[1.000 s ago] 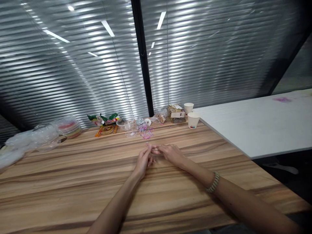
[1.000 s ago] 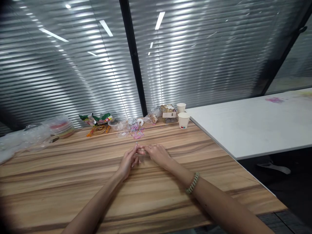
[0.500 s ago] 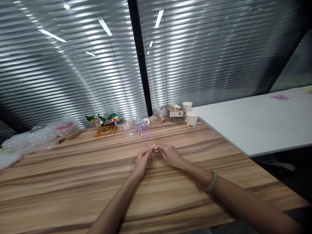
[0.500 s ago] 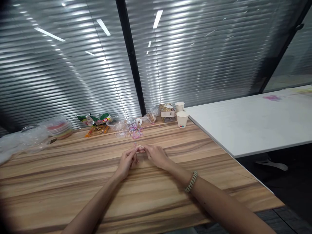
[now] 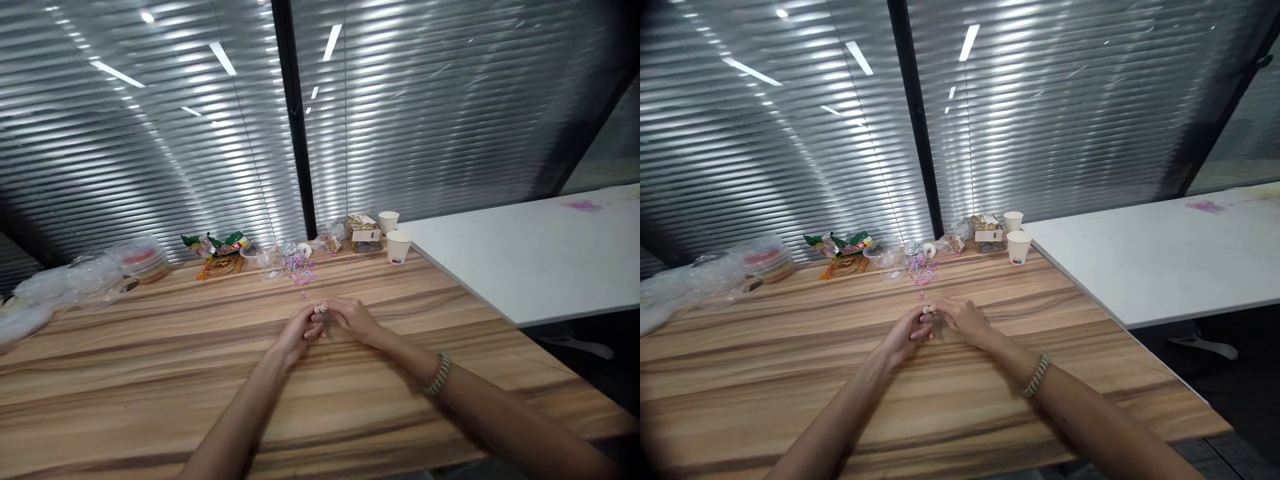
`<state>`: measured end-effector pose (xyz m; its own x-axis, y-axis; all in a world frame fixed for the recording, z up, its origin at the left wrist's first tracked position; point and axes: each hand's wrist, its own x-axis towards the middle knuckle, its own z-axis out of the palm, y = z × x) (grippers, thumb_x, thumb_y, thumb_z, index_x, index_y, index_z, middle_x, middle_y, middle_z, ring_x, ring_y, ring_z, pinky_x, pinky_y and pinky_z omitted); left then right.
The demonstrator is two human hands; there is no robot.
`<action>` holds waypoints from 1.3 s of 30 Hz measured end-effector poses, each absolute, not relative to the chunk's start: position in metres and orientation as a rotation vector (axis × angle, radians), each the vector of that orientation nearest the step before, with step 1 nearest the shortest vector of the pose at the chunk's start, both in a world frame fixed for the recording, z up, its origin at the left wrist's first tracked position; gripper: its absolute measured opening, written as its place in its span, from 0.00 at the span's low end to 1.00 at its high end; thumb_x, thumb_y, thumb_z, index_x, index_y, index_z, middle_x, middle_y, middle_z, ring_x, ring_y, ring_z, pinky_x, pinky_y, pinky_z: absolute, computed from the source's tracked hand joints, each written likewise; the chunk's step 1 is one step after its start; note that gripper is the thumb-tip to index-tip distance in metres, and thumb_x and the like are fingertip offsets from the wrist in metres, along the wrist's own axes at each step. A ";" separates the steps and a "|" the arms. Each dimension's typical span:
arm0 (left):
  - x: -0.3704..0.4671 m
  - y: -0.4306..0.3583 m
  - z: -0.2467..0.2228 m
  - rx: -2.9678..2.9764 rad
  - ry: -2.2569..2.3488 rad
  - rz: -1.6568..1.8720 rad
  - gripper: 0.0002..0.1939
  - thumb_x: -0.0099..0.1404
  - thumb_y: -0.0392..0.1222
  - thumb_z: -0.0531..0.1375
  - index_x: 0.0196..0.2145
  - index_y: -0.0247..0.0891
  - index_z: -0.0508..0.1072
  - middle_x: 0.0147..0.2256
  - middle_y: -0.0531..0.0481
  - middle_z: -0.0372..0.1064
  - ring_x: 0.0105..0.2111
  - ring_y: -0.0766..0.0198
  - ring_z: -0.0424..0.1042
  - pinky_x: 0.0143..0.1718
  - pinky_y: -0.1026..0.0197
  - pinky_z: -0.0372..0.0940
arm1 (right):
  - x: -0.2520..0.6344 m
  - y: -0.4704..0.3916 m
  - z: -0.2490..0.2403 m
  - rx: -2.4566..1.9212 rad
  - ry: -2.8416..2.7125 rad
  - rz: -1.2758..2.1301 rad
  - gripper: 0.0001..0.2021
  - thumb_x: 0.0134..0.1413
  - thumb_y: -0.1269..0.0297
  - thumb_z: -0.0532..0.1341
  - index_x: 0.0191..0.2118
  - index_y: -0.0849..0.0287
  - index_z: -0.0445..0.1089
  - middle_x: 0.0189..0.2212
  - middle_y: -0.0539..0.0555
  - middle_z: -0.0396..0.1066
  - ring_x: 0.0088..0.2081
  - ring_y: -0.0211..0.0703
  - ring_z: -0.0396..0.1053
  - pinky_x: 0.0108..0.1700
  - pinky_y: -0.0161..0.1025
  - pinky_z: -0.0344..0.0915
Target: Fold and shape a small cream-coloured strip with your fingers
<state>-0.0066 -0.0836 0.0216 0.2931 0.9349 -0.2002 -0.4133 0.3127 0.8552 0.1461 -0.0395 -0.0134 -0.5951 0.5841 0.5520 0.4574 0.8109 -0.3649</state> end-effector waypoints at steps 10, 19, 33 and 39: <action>-0.016 -0.081 0.021 0.633 0.968 1.121 0.08 0.57 0.41 0.57 0.25 0.34 0.69 0.21 0.56 0.64 0.12 0.80 0.42 0.25 0.67 0.61 | 0.156 -0.033 0.000 -0.718 -2.560 -0.165 0.11 0.60 0.70 0.50 0.44 0.59 0.66 0.31 0.55 0.70 0.33 0.41 0.65 0.34 0.34 0.55; -0.009 -0.086 0.023 0.934 1.070 1.186 0.14 0.54 0.48 0.59 0.35 0.35 0.71 0.32 0.51 0.70 0.11 0.81 0.46 0.24 0.66 0.62 | 0.151 -0.039 0.002 -1.038 -2.576 -0.148 0.09 0.58 0.71 0.52 0.41 0.58 0.66 0.34 0.55 0.71 0.33 0.42 0.66 0.34 0.34 0.54; -0.009 -0.079 0.008 1.335 1.166 1.139 0.18 0.55 0.52 0.57 0.38 0.35 0.66 0.33 0.48 0.67 0.19 0.74 0.60 0.21 0.67 0.64 | 0.148 -0.046 0.007 -1.169 -2.608 0.047 0.10 0.59 0.70 0.49 0.42 0.59 0.66 0.36 0.56 0.71 0.39 0.45 0.67 0.37 0.35 0.55; -0.008 -0.079 0.006 1.361 1.208 1.148 0.18 0.56 0.52 0.56 0.38 0.35 0.65 0.31 0.50 0.66 0.16 0.76 0.56 0.21 0.67 0.64 | 0.147 -0.045 0.006 -1.194 -2.623 0.053 0.11 0.60 0.69 0.48 0.43 0.59 0.65 0.37 0.57 0.71 0.37 0.44 0.68 0.36 0.34 0.55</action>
<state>-0.0076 -0.0794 0.0063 0.0707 0.9961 0.0530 0.1041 -0.0603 0.9927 0.1468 -0.0450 0.0059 -0.6292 0.7459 0.2182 0.7365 0.6620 -0.1390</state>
